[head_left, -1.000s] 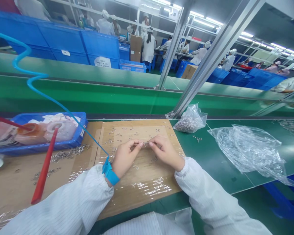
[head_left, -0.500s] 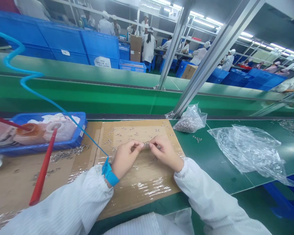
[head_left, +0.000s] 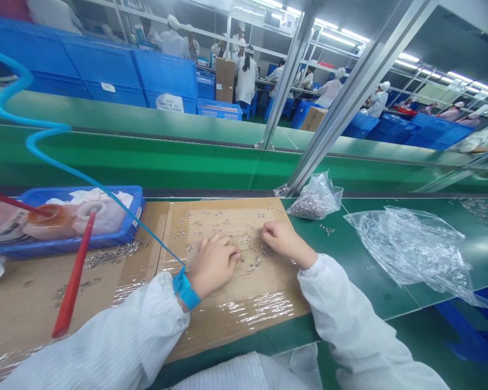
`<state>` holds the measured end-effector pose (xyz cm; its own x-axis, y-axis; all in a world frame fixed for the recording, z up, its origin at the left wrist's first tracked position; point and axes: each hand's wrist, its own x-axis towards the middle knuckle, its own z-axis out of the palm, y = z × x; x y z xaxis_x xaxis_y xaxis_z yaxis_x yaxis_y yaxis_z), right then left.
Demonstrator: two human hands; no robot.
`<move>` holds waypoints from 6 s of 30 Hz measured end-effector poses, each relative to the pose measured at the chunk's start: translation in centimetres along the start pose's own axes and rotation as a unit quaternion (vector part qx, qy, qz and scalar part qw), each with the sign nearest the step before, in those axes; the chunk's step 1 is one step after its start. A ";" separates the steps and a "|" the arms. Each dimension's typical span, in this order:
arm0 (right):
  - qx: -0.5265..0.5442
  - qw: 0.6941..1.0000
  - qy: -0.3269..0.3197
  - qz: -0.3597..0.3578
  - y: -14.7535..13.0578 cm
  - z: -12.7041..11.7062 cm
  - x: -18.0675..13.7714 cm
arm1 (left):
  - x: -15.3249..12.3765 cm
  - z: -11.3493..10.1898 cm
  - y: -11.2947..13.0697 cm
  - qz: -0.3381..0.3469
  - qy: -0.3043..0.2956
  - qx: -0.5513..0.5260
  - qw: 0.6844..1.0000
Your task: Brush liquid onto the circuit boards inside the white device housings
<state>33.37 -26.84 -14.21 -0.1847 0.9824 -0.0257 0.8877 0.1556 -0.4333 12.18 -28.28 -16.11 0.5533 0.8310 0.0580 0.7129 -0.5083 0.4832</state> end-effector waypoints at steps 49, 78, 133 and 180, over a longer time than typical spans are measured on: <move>-0.092 0.972 -0.160 -0.143 -0.3 -0.8 -1.8 | -0.9 1.0 0.7 0.108 -0.036 0.004 0.994; -0.191 0.948 -0.040 -0.250 -1.1 -0.7 -2.3 | -0.6 0.0 0.5 0.046 0.018 0.033 0.998; 0.011 0.992 -0.120 0.021 5.6 -3.3 -1.8 | 3.9 2.8 4.4 0.114 -0.082 0.030 0.990; 0.113 0.986 0.092 -0.086 -0.6 0.4 -1.2 | 6.1 -1.0 0.9 0.050 0.053 -0.184 0.980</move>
<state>32.91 -28.15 -14.32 -0.2260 0.9490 0.2200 0.7291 0.3146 -0.6078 15.76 -23.43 -14.40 0.5509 0.8099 0.2015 0.4430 -0.4884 0.7518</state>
